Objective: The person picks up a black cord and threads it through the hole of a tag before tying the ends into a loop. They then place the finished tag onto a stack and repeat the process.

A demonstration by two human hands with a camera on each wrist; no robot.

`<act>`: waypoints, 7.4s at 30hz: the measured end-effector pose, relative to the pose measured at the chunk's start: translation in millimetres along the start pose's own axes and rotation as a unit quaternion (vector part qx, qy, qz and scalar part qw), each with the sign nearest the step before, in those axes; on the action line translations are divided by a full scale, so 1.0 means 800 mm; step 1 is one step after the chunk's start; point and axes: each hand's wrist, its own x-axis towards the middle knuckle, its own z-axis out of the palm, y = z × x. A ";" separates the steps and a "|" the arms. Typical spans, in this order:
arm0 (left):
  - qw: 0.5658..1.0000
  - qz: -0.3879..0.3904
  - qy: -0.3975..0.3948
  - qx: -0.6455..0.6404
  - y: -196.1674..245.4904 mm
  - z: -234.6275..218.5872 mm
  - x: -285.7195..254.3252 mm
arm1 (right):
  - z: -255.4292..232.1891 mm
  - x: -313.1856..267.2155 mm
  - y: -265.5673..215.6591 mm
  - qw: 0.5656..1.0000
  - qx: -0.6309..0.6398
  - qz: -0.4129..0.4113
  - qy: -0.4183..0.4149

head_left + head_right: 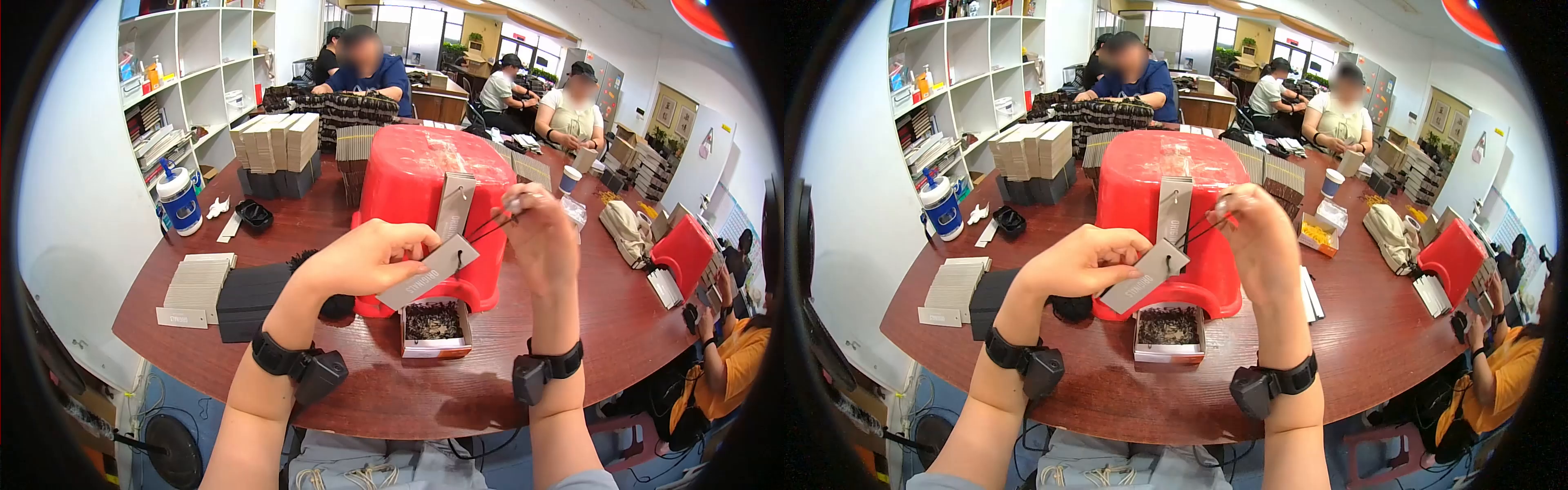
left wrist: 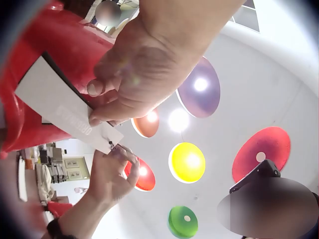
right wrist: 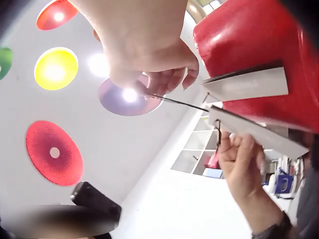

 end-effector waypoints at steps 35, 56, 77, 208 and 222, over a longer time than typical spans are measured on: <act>0.997 -0.041 -0.020 0.069 0.028 -0.012 -0.010 | 0.004 -0.025 -0.042 0.972 -0.003 -0.231 -0.039; 0.912 -0.103 0.207 -0.338 0.047 0.017 -0.001 | 0.065 -0.056 -0.003 0.853 -0.518 0.008 -0.057; 0.921 -0.042 0.268 -0.278 0.053 -0.011 -0.013 | -0.247 -0.085 0.023 0.466 -0.856 0.204 0.092; 0.983 0.044 0.176 -0.008 0.015 0.038 -0.005 | 0.007 -0.021 -0.001 0.951 -0.291 -0.091 -0.051; 0.981 0.029 0.180 -0.072 0.020 0.049 -0.010 | 0.018 -0.027 0.000 0.982 -0.156 0.101 0.022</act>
